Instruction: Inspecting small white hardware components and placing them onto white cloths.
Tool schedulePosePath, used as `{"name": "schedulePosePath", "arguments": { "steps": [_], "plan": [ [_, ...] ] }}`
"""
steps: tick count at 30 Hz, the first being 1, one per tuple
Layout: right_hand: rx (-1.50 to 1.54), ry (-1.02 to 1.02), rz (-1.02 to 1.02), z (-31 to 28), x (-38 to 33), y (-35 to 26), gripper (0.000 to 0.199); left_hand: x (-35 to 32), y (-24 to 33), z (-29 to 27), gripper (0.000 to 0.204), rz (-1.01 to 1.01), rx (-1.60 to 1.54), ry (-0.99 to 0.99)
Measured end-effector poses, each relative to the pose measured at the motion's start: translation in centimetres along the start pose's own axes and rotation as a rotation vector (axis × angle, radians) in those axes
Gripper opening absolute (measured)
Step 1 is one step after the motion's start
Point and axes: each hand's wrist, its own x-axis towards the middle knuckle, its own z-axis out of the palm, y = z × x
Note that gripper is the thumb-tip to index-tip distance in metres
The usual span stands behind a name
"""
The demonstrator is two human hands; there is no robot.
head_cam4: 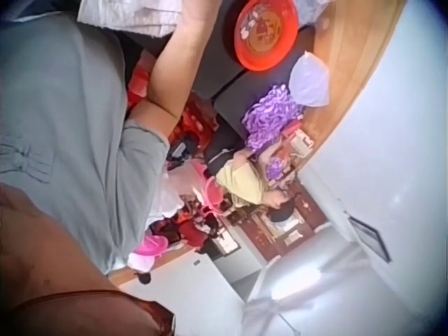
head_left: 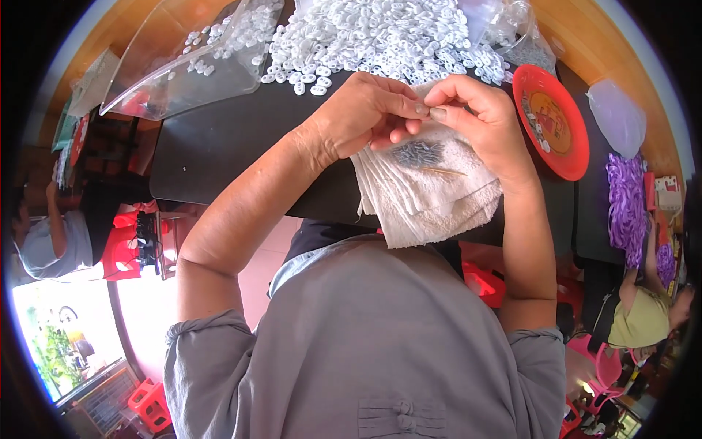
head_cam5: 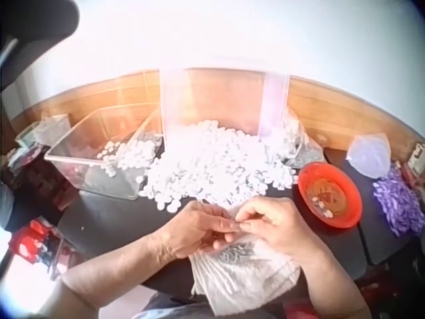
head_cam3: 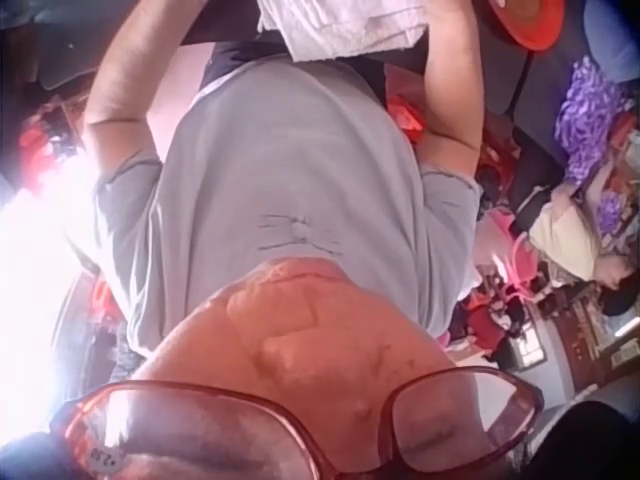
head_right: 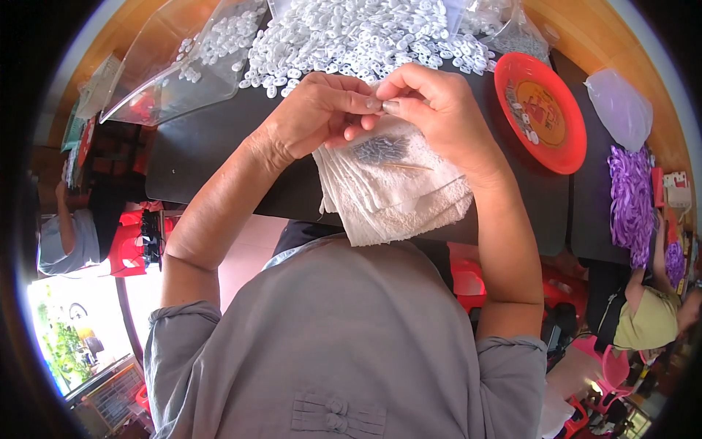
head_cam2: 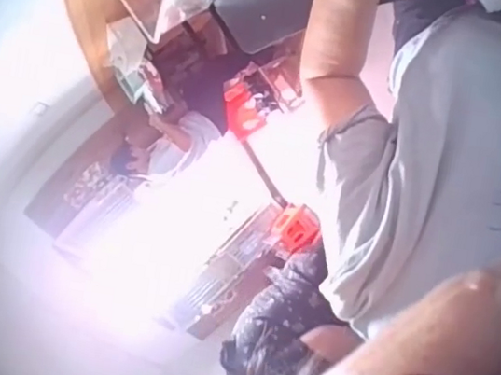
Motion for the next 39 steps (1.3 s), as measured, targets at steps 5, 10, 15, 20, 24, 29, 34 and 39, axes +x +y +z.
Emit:
{"name": "schedulePosePath", "arguments": {
  "steps": [5, 10, 15, 20, 24, 29, 34, 39],
  "plan": [
    [0.016, -0.009, 0.011, -0.1, 0.0, -0.3, 0.014, -0.2, -0.2, 0.1, 0.012, 0.017, -0.015, 0.010],
    [-0.119, -0.012, -0.074, 0.3, 0.0, -0.7, 0.021, -0.2, -0.2, 0.2, 0.012, 0.049, 0.038, 0.022],
    [-0.070, 0.005, -0.120, 0.0, 0.0, -0.4, 0.026, -0.2, -0.5, 0.2, 0.012, 0.071, 0.008, 0.015],
    [-0.048, 0.107, -0.038, -0.7, -0.1, -0.6, 0.018, -0.4, -0.5, 0.3, 0.013, 0.091, 0.002, 0.052],
    [-0.091, 0.039, -0.079, -0.3, 0.1, -0.7, 0.013, -0.4, -0.6, 0.3, 0.014, 0.106, -0.017, 0.049],
    [-0.176, 0.060, -0.232, 0.6, 0.4, -0.6, 0.012, -0.5, -0.5, -0.1, 0.014, 0.086, -0.071, 0.022],
    [-0.198, 0.132, -0.206, 0.8, 0.1, -0.3, 0.008, -0.6, 0.4, -0.3, 0.013, 0.087, -0.072, 0.018],
    [-0.217, 0.217, -0.148, 0.9, 0.3, -0.1, 0.009, -0.9, 2.9, -4.8, 0.016, 0.478, 0.118, 0.399]
  ]
}}
